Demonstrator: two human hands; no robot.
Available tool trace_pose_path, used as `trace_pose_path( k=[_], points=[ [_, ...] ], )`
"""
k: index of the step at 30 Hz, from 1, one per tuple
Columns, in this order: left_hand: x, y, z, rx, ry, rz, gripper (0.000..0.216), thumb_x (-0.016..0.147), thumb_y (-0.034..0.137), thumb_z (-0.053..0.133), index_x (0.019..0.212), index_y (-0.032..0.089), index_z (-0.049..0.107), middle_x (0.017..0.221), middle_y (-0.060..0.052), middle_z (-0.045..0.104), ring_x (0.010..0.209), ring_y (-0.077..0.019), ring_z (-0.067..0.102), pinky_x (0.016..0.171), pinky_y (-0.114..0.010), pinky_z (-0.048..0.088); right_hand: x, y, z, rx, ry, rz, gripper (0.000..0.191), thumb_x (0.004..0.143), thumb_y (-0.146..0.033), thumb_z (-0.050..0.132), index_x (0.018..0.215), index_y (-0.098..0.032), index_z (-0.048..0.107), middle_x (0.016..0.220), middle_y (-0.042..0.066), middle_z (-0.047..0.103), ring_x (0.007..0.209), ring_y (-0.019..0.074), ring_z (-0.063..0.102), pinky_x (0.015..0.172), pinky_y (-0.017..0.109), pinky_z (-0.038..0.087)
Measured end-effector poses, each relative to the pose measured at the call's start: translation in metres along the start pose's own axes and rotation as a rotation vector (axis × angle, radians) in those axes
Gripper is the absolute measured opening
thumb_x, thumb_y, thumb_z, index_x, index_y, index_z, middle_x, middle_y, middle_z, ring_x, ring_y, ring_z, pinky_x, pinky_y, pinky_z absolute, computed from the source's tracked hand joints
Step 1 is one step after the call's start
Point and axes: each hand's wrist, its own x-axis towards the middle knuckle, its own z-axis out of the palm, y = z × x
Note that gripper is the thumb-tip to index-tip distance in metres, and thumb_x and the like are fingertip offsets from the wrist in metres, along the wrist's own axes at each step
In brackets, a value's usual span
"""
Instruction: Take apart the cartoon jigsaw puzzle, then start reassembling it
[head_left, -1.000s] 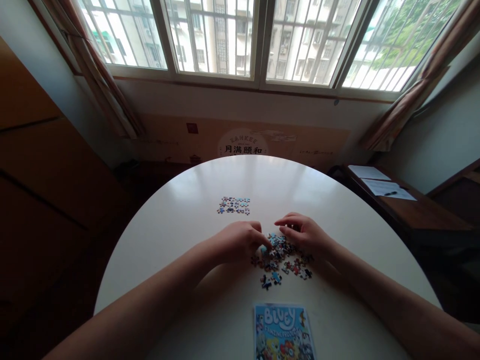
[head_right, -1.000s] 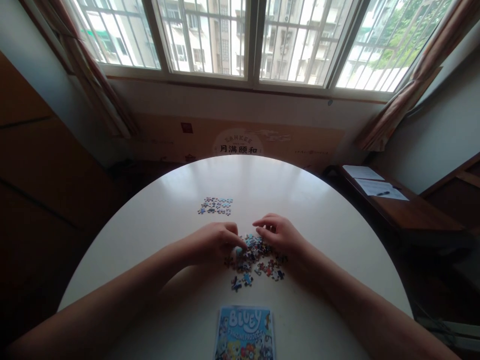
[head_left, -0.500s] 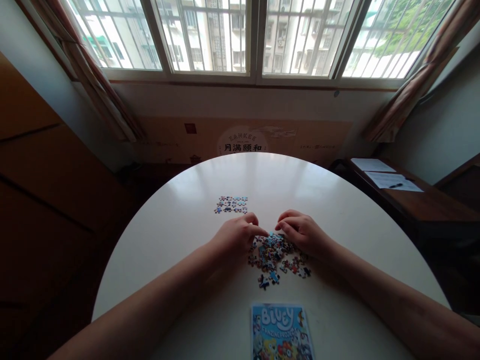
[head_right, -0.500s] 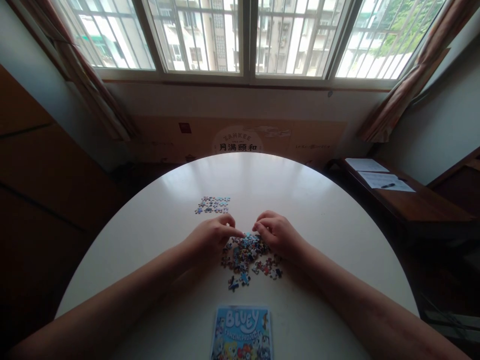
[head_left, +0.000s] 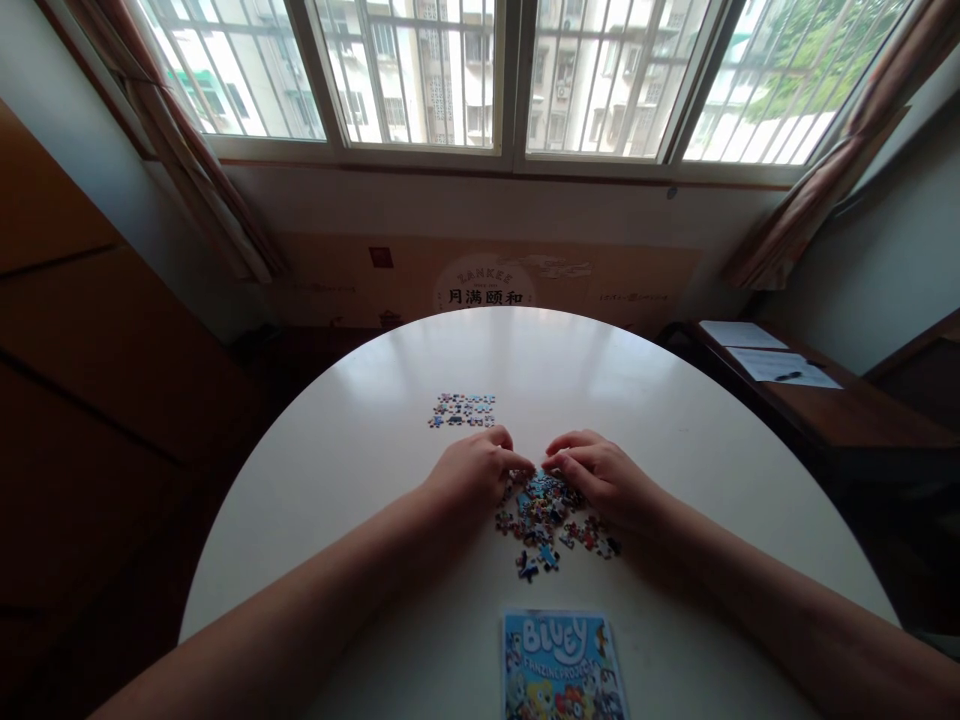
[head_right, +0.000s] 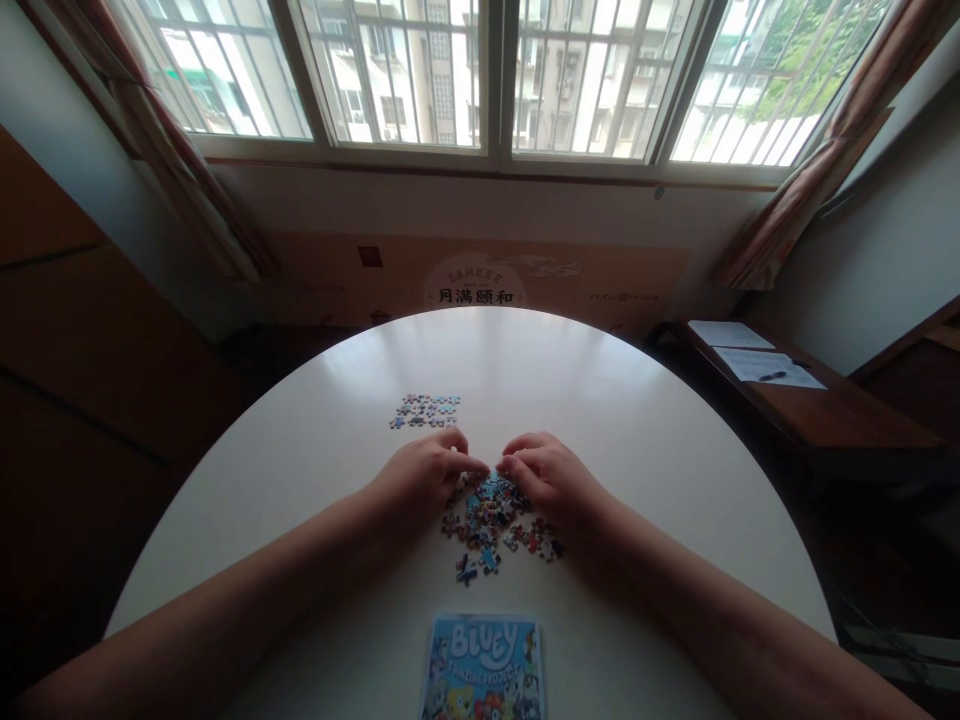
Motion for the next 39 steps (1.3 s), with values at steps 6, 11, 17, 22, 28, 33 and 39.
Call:
trace_pose_path(
  k=[6,11,17,22,28,33,39],
  points=[
    [-0.001,0.000,0.000,0.005,-0.001,0.007,0.027,0.090,0.023,0.061,0.104,0.040,0.077,0.096,-0.001,0.063,0.077,-0.0149,0.060,0.072,-0.029,0.048,0.001,-0.003,-0.002,0.027,0.026,-0.008,0.035,0.100,-0.038,0.046,0.096,-0.022,0.077,0.103,0.008,0.068,0.099,0.0193,0.062,0.092,0.036,0.050],
    [0.000,0.001,0.000,0.012,0.012,0.017,0.026,0.093,0.026,0.057,0.107,0.036,0.076,0.096,-0.002,0.064,0.080,-0.0162,0.060,0.074,-0.031,0.049,-0.001,0.000,-0.002,0.004,-0.008,-0.085,0.030,0.099,-0.040,0.050,0.100,-0.026,0.077,0.108,0.008,0.066,0.102,0.0201,0.060,0.094,0.038,0.048],
    [0.000,0.009,-0.004,0.009,-0.011,-0.022,0.022,0.092,0.032,0.059,0.105,0.035,0.077,0.098,-0.003,0.064,0.080,-0.0171,0.061,0.078,-0.033,0.050,-0.002,0.003,-0.001,-0.020,-0.027,-0.124,0.032,0.099,-0.041,0.049,0.093,-0.025,0.077,0.108,0.007,0.066,0.101,0.0196,0.059,0.093,0.038,0.047],
    [0.002,0.012,-0.004,-0.037,-0.015,-0.089,0.020,0.089,0.030,0.063,0.102,0.034,0.077,0.098,-0.002,0.065,0.083,-0.0176,0.062,0.080,-0.033,0.050,-0.001,0.002,-0.001,0.016,-0.020,-0.108,0.036,0.100,-0.038,0.048,0.085,-0.021,0.076,0.097,0.007,0.066,0.093,0.0176,0.059,0.088,0.034,0.046],
    [0.005,0.011,0.000,-0.059,0.007,-0.088,0.016,0.086,0.027,0.066,0.095,0.033,0.078,0.097,0.000,0.064,0.084,-0.0174,0.063,0.080,-0.032,0.050,-0.001,-0.001,-0.001,0.038,-0.045,-0.114,0.042,0.100,-0.040,0.048,0.073,-0.017,0.070,0.083,0.006,0.061,0.081,0.0147,0.056,0.078,0.030,0.044],
    [0.008,0.012,0.000,-0.082,-0.005,-0.107,0.016,0.084,0.024,0.064,0.092,0.029,0.077,0.098,-0.001,0.066,0.088,-0.0195,0.063,0.081,-0.034,0.049,0.000,-0.001,-0.001,0.047,-0.031,-0.132,0.041,0.100,-0.039,0.048,0.074,-0.017,0.070,0.083,0.006,0.061,0.081,0.0146,0.056,0.078,0.029,0.044],
    [0.013,0.006,-0.003,-0.180,-0.032,-0.149,0.009,0.081,0.027,0.069,0.086,0.028,0.077,0.099,-0.001,0.066,0.088,-0.0199,0.063,0.079,-0.034,0.048,-0.001,0.002,-0.002,0.008,0.120,-0.179,0.033,0.100,-0.036,0.051,0.085,-0.019,0.075,0.083,0.006,0.063,0.082,0.0154,0.057,0.078,0.030,0.045]
  ],
)
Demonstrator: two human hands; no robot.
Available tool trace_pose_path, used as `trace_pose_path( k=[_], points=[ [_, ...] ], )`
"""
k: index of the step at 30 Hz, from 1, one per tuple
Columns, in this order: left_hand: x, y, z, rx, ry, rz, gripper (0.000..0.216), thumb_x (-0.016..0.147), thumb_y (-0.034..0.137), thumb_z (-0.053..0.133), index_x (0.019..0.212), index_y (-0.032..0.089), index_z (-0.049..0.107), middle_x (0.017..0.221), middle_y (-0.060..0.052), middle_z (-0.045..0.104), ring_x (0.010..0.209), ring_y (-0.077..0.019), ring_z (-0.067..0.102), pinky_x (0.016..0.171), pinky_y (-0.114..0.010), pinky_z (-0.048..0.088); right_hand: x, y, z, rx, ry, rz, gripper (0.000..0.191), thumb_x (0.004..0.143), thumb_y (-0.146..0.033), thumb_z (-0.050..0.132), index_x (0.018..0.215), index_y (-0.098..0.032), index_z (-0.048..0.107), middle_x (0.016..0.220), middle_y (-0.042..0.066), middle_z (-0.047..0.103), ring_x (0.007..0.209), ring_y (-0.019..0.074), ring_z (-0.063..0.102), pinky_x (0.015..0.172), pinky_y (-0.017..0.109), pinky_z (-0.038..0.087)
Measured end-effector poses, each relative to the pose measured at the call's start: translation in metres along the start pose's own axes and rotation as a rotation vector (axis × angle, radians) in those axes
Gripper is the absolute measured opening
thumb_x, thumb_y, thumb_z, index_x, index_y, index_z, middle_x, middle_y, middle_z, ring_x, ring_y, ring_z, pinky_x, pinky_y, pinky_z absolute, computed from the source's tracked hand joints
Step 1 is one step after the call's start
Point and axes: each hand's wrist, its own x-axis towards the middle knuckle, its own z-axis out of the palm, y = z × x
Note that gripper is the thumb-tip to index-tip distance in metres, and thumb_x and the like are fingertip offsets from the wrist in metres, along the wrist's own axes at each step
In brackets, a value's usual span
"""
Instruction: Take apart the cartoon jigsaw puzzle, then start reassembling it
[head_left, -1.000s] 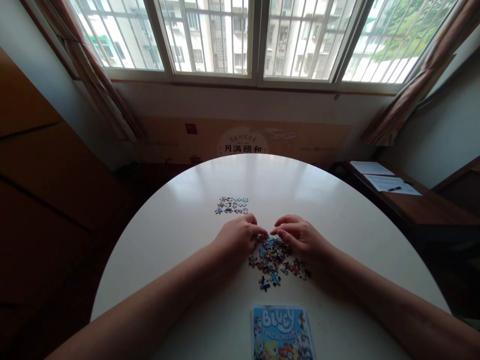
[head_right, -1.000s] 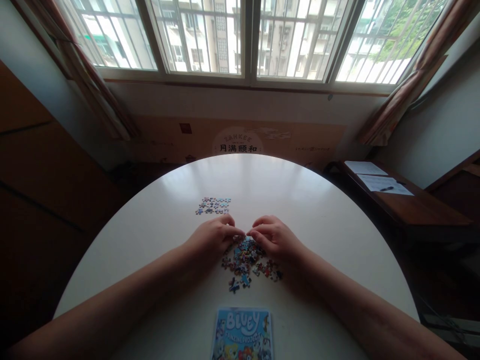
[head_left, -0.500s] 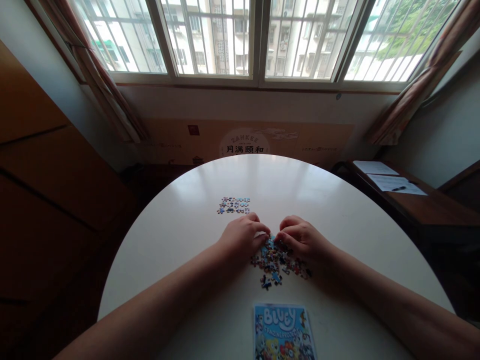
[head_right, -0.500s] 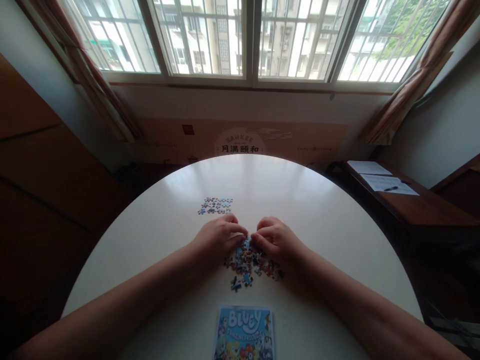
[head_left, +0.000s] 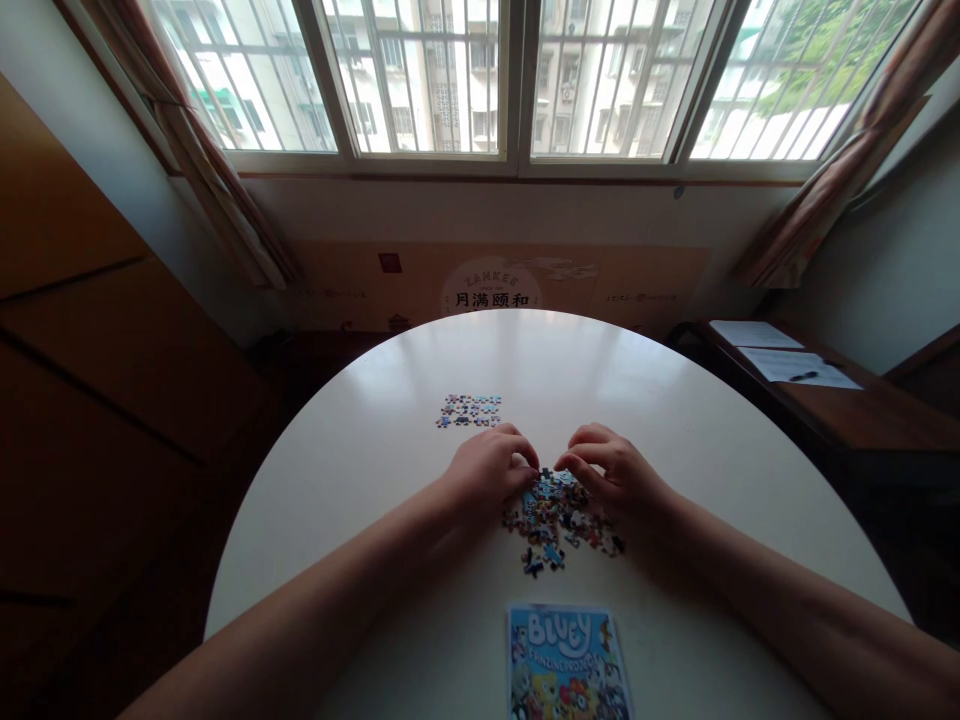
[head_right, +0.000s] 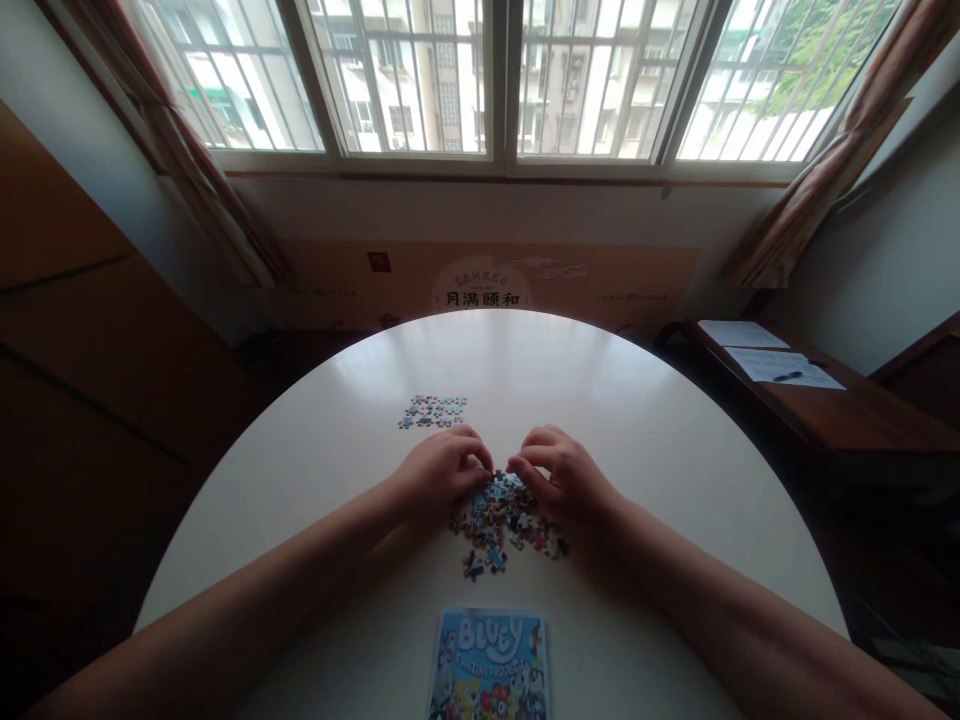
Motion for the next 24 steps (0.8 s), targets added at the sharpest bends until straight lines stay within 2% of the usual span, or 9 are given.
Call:
trace_pose_path(
  k=[3,6,8,11,13,16,19,21,24],
  points=[
    [0.002,-0.005,-0.002,-0.108,-0.020,-0.006,0.007,0.079,0.027,0.070,0.082,0.024,0.076,0.098,-0.003,0.066,0.081,-0.0178,0.062,0.076,-0.033,0.049,0.000,0.001,-0.003,0.009,0.093,0.016,0.035,0.101,-0.036,0.049,0.085,-0.019,0.075,0.081,0.006,0.064,0.080,0.0152,0.059,0.077,0.030,0.046],
    [0.001,-0.008,-0.008,-0.310,0.055,0.019,0.008,0.080,0.025,0.066,0.081,0.019,0.071,0.095,-0.006,0.068,0.086,-0.0189,0.064,0.076,-0.032,0.051,-0.001,0.003,-0.006,0.030,0.158,0.054,0.037,0.101,-0.037,0.048,0.082,-0.018,0.074,0.080,0.006,0.066,0.079,0.0151,0.061,0.075,0.029,0.048],
    [-0.002,-0.010,-0.017,-0.492,0.130,0.013,0.009,0.080,0.025,0.062,0.081,0.017,0.065,0.097,-0.009,0.070,0.087,-0.0193,0.065,0.067,-0.029,0.051,-0.002,0.004,-0.008,0.042,0.184,0.083,0.037,0.100,-0.037,0.049,0.081,-0.018,0.074,0.080,0.006,0.066,0.078,0.0151,0.061,0.074,0.029,0.048],
    [-0.006,-0.014,-0.040,-0.691,0.227,-0.048,0.010,0.077,0.026,0.057,0.082,0.017,0.054,0.088,-0.009,0.070,0.070,-0.0165,0.065,0.048,-0.022,0.045,-0.003,0.006,-0.012,0.060,0.193,0.113,0.038,0.100,-0.037,0.049,0.079,-0.017,0.073,0.079,0.006,0.066,0.076,0.0147,0.062,0.072,0.028,0.048],
    [-0.009,-0.020,-0.058,-0.661,0.362,-0.070,0.010,0.075,0.025,0.055,0.082,0.018,0.051,0.076,-0.004,0.067,0.057,-0.0127,0.059,0.044,-0.020,0.041,-0.005,0.007,-0.013,0.064,0.185,0.126,0.038,0.100,-0.037,0.049,0.078,-0.017,0.073,0.077,0.006,0.066,0.073,0.0142,0.061,0.069,0.028,0.048],
    [-0.015,-0.035,-0.085,-0.348,0.458,-0.121,0.012,0.074,0.026,0.057,0.083,0.018,0.056,0.070,-0.001,0.063,0.055,-0.0117,0.055,0.046,-0.020,0.041,-0.006,0.008,-0.013,0.071,0.162,0.146,0.039,0.100,-0.038,0.049,0.077,-0.017,0.073,0.077,0.005,0.066,0.070,0.0137,0.060,0.068,0.028,0.047],
    [-0.021,-0.057,-0.105,-0.127,0.306,-0.245,0.018,0.076,0.033,0.057,0.086,0.019,0.063,0.072,-0.002,0.064,0.057,-0.0136,0.055,0.045,-0.021,0.040,-0.007,0.008,-0.013,0.078,0.134,0.156,0.040,0.100,-0.039,0.048,0.077,-0.018,0.074,0.077,0.006,0.066,0.070,0.0140,0.061,0.068,0.028,0.048],
    [-0.025,-0.070,-0.111,-0.102,0.123,-0.336,0.023,0.077,0.037,0.056,0.090,0.021,0.067,0.077,-0.004,0.066,0.059,-0.0154,0.056,0.044,-0.022,0.040,-0.007,0.007,-0.012,0.074,0.125,0.155,0.040,0.100,-0.039,0.048,0.078,-0.018,0.074,0.077,0.006,0.066,0.070,0.0141,0.061,0.068,0.028,0.048],
    [-0.026,-0.082,-0.112,-0.089,-0.147,-0.371,0.027,0.076,0.037,0.058,0.094,0.023,0.071,0.085,-0.005,0.069,0.068,-0.0183,0.059,0.047,-0.022,0.043,-0.007,0.007,-0.013,0.060,0.130,0.149,0.040,0.100,-0.039,0.049,0.078,-0.017,0.073,0.078,0.006,0.066,0.070,0.0142,0.060,0.068,0.028,0.048]
  ],
)
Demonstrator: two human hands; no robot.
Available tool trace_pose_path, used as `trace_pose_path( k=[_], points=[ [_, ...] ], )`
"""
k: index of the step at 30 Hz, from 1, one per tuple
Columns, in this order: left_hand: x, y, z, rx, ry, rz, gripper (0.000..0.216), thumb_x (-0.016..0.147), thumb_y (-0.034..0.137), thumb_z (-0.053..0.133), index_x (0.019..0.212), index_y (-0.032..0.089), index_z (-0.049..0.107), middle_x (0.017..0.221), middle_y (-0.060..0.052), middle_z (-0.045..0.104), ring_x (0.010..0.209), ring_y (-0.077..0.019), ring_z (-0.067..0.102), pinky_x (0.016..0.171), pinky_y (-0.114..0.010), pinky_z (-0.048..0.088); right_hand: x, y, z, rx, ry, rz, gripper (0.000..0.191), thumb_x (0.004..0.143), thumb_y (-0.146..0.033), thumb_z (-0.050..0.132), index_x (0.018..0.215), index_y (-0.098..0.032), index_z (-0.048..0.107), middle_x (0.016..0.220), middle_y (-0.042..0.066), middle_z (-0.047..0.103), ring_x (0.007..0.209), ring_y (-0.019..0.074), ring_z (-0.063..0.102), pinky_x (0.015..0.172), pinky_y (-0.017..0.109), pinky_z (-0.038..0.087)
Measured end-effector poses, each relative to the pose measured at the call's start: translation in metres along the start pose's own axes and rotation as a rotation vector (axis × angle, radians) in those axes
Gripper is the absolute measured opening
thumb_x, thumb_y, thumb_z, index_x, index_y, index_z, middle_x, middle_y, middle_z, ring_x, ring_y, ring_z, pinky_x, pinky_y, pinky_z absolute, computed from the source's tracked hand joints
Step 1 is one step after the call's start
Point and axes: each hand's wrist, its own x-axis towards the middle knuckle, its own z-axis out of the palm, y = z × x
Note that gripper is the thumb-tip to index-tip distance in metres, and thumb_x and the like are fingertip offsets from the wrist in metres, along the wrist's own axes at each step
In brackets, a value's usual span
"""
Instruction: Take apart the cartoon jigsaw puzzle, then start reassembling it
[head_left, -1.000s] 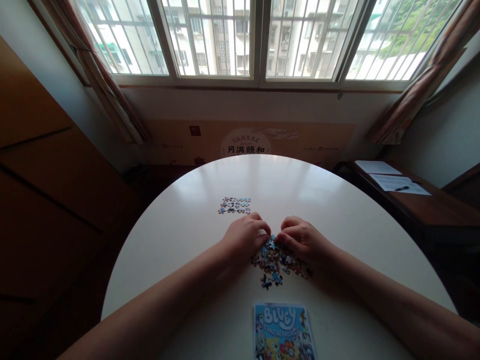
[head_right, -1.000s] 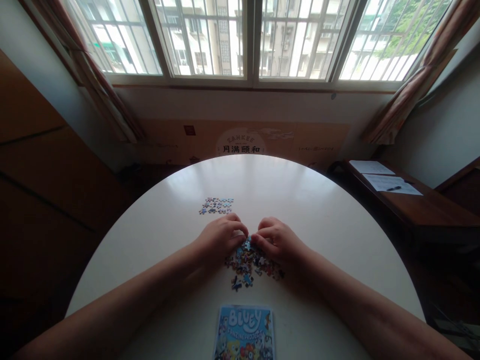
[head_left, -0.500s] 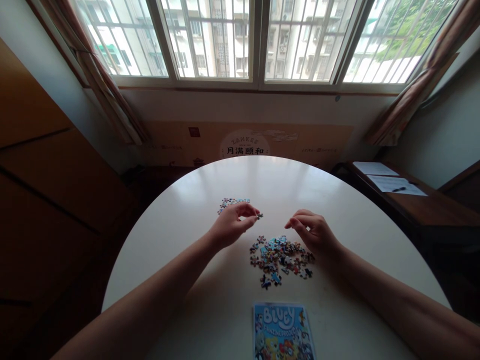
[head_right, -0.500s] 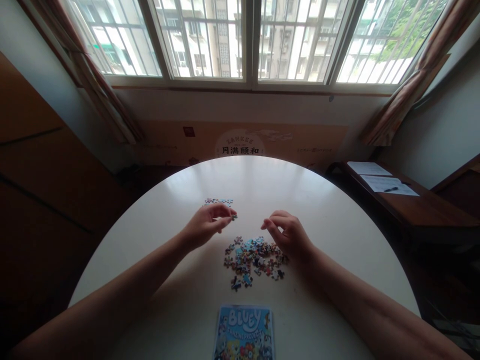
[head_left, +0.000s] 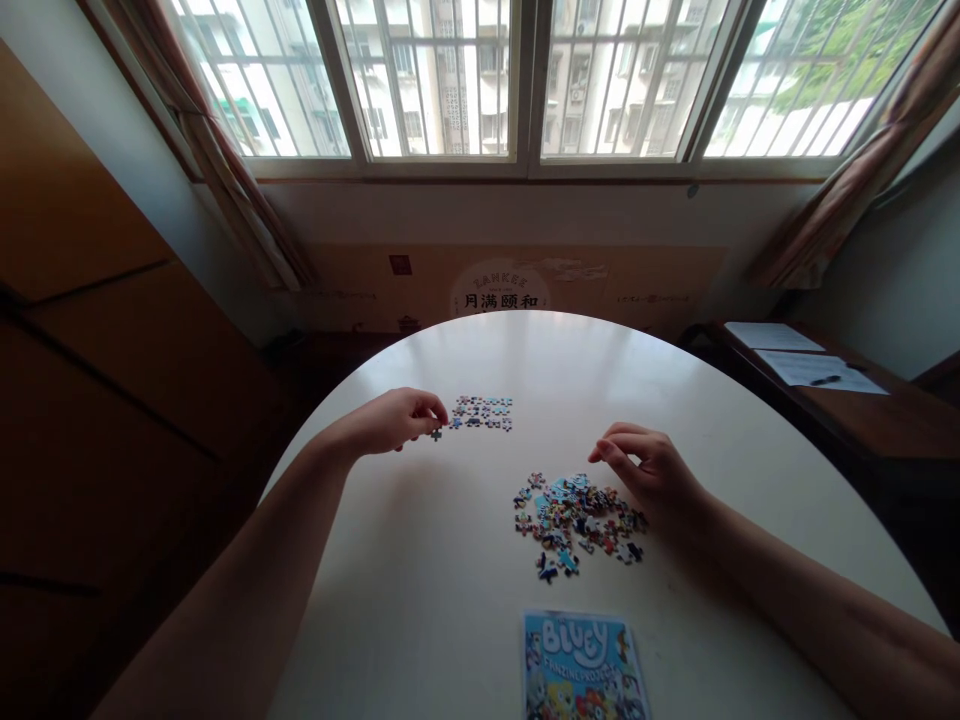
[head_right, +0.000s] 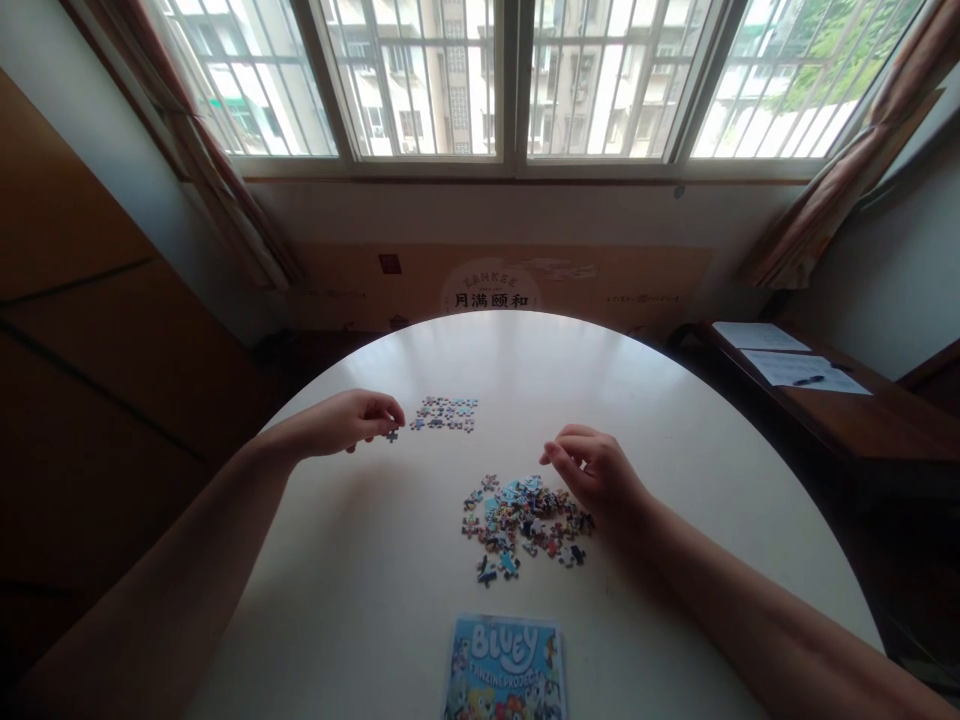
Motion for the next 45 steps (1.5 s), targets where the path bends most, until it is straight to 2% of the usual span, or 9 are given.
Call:
trace_pose_path(
  k=[2,4,7,11,16,22,34,45],
  points=[
    [0.002,-0.002,0.002,0.022,-0.089,-0.007,0.029,0.074,0.036,0.059,0.097,0.024,0.071,0.089,-0.004,0.071,0.072,-0.0193,0.061,0.049,-0.022,0.043,0.000,-0.001,-0.001,-0.006,0.007,0.002,0.040,0.100,-0.039,0.048,0.078,-0.017,0.073,0.078,0.006,0.066,0.070,0.0143,0.061,0.068,0.028,0.049],
    [0.003,-0.001,0.006,0.040,-0.114,-0.015,0.032,0.074,0.037,0.060,0.102,0.024,0.070,0.089,-0.004,0.072,0.072,-0.0192,0.062,0.050,-0.022,0.042,0.000,-0.001,-0.001,-0.010,0.010,0.007,0.040,0.100,-0.040,0.048,0.078,-0.017,0.074,0.078,0.007,0.066,0.071,0.0144,0.061,0.068,0.028,0.049],
    [0.005,-0.001,0.010,0.087,-0.085,0.026,0.036,0.074,0.037,0.061,0.107,0.023,0.068,0.087,-0.004,0.072,0.070,-0.0184,0.063,0.055,-0.023,0.043,0.000,-0.002,-0.001,-0.014,0.009,0.009,0.040,0.100,-0.040,0.048,0.078,-0.017,0.074,0.079,0.007,0.066,0.071,0.0148,0.061,0.069,0.029,0.050],
    [0.007,-0.005,0.012,0.144,-0.022,0.044,0.029,0.078,0.037,0.060,0.101,0.021,0.065,0.082,-0.003,0.072,0.072,-0.0187,0.064,0.062,-0.025,0.043,0.000,-0.003,-0.001,-0.017,0.008,0.002,0.040,0.100,-0.040,0.049,0.079,-0.017,0.074,0.079,0.007,0.066,0.072,0.0154,0.061,0.070,0.030,0.050],
    [0.005,-0.008,0.006,0.235,-0.023,-0.010,0.027,0.072,0.041,0.065,0.088,0.020,0.066,0.086,-0.007,0.071,0.070,-0.0195,0.062,0.056,-0.025,0.040,0.000,-0.002,-0.001,-0.019,0.003,0.002,0.039,0.100,-0.039,0.049,0.078,-0.017,0.074,0.079,0.007,0.066,0.073,0.0152,0.061,0.070,0.029,0.050],
    [-0.003,-0.001,0.002,0.221,-0.144,-0.075,0.024,0.068,0.038,0.064,0.085,0.021,0.068,0.085,-0.007,0.069,0.067,-0.0211,0.062,0.050,-0.025,0.042,0.000,0.000,-0.001,0.007,-0.006,-0.017,0.039,0.099,-0.039,0.049,0.078,-0.017,0.073,0.078,0.006,0.065,0.071,0.0146,0.060,0.068,0.029,0.049],
    [0.007,-0.004,0.015,0.122,-0.107,-0.045,0.027,0.072,0.041,0.065,0.089,0.020,0.067,0.091,-0.008,0.070,0.065,-0.0191,0.063,0.048,-0.024,0.044,-0.001,0.000,0.000,0.028,-0.003,-0.009,0.038,0.099,-0.040,0.050,0.078,-0.018,0.073,0.079,0.006,0.066,0.073,0.0152,0.060,0.071,0.030,0.050],
    [0.005,-0.002,0.015,0.110,-0.065,-0.016,0.028,0.073,0.039,0.064,0.093,0.019,0.065,0.093,-0.008,0.068,0.062,-0.0171,0.062,0.047,-0.023,0.044,-0.001,-0.002,-0.001,0.026,-0.021,-0.009,0.038,0.099,-0.039,0.050,0.078,-0.018,0.073,0.078,0.006,0.066,0.070,0.0145,0.060,0.068,0.029,0.049]
  ],
)
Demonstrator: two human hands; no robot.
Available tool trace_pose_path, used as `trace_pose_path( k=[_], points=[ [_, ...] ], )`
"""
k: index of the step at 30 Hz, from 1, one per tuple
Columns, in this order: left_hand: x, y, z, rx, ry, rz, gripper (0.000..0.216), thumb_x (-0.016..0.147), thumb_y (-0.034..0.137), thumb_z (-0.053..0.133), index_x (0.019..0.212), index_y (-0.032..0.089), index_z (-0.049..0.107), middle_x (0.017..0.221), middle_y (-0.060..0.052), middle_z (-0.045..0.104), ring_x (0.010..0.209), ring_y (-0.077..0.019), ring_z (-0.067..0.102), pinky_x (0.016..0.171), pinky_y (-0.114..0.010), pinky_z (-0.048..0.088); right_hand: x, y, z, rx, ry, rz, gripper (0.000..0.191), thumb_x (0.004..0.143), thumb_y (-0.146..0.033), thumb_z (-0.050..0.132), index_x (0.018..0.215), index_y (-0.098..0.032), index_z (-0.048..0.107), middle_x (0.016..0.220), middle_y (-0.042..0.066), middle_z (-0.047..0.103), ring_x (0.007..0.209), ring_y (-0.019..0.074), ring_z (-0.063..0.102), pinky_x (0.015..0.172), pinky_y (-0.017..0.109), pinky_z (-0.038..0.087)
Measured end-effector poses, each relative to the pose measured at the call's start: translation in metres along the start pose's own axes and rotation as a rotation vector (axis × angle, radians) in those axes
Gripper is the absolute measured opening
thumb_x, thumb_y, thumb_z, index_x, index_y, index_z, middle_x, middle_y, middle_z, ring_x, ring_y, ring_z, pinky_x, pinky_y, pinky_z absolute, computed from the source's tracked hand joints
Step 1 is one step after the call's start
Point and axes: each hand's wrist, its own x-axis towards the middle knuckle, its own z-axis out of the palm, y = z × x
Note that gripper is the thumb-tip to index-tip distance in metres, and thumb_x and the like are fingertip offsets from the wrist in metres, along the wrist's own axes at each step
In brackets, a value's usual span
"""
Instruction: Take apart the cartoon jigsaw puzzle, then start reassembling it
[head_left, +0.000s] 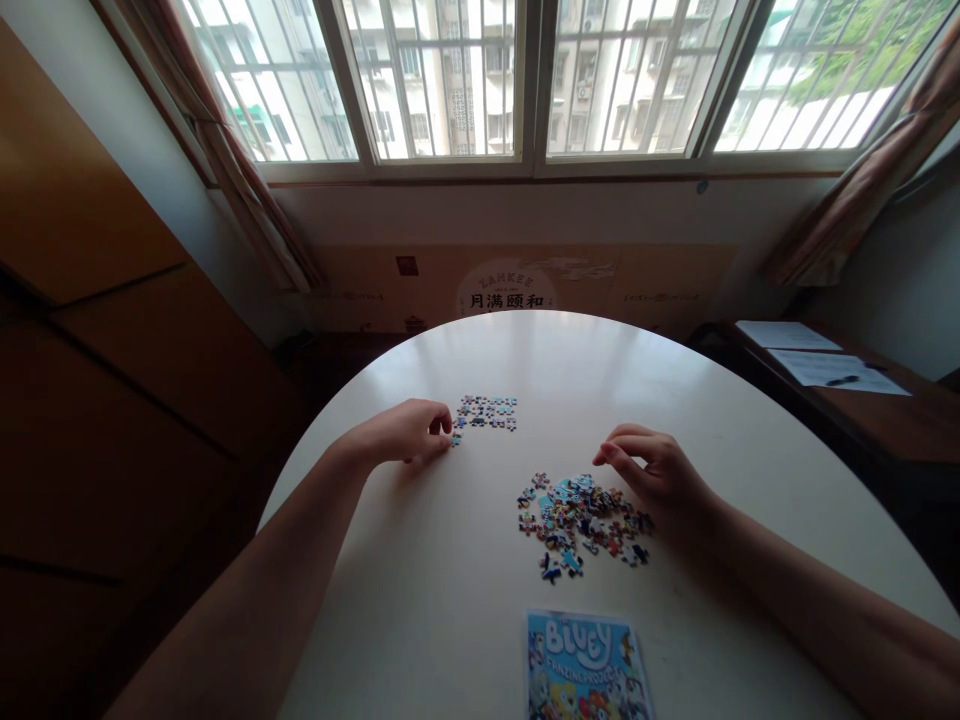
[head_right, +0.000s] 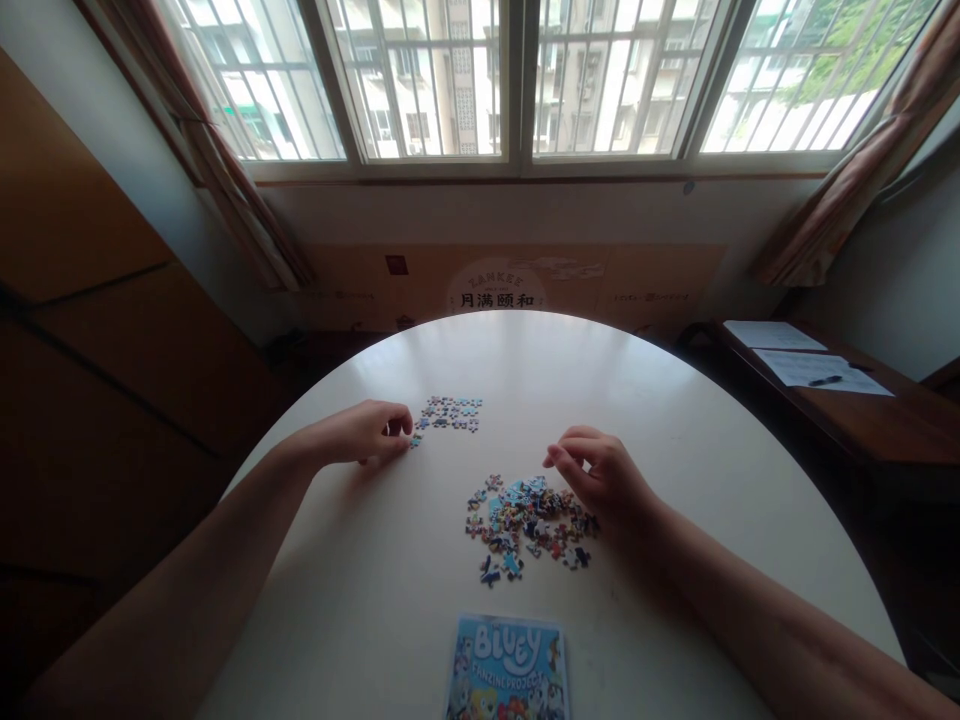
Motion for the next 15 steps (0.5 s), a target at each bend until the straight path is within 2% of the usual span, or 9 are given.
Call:
trace_pose_path(
  k=[7,15],
  points=[
    [0.005,-0.002,-0.001,0.072,0.101,0.226,0.021,0.074,0.033,0.064,0.086,0.020,0.076,0.076,-0.003,0.070,0.065,-0.0157,0.060,0.061,-0.024,0.043,0.001,-0.001,0.000,-0.004,0.002,-0.006,0.041,0.099,-0.041,0.049,0.078,-0.017,0.073,0.077,0.007,0.066,0.070,0.0149,0.061,0.068,0.029,0.050],
    [0.009,-0.010,0.000,0.058,0.068,0.186,0.021,0.072,0.033,0.067,0.083,0.020,0.078,0.075,-0.003,0.073,0.070,-0.0182,0.065,0.064,-0.025,0.044,0.001,-0.002,0.000,-0.004,-0.001,-0.018,0.038,0.100,-0.038,0.049,0.078,-0.017,0.073,0.078,0.006,0.066,0.071,0.0144,0.062,0.067,0.028,0.049]
  ],
)
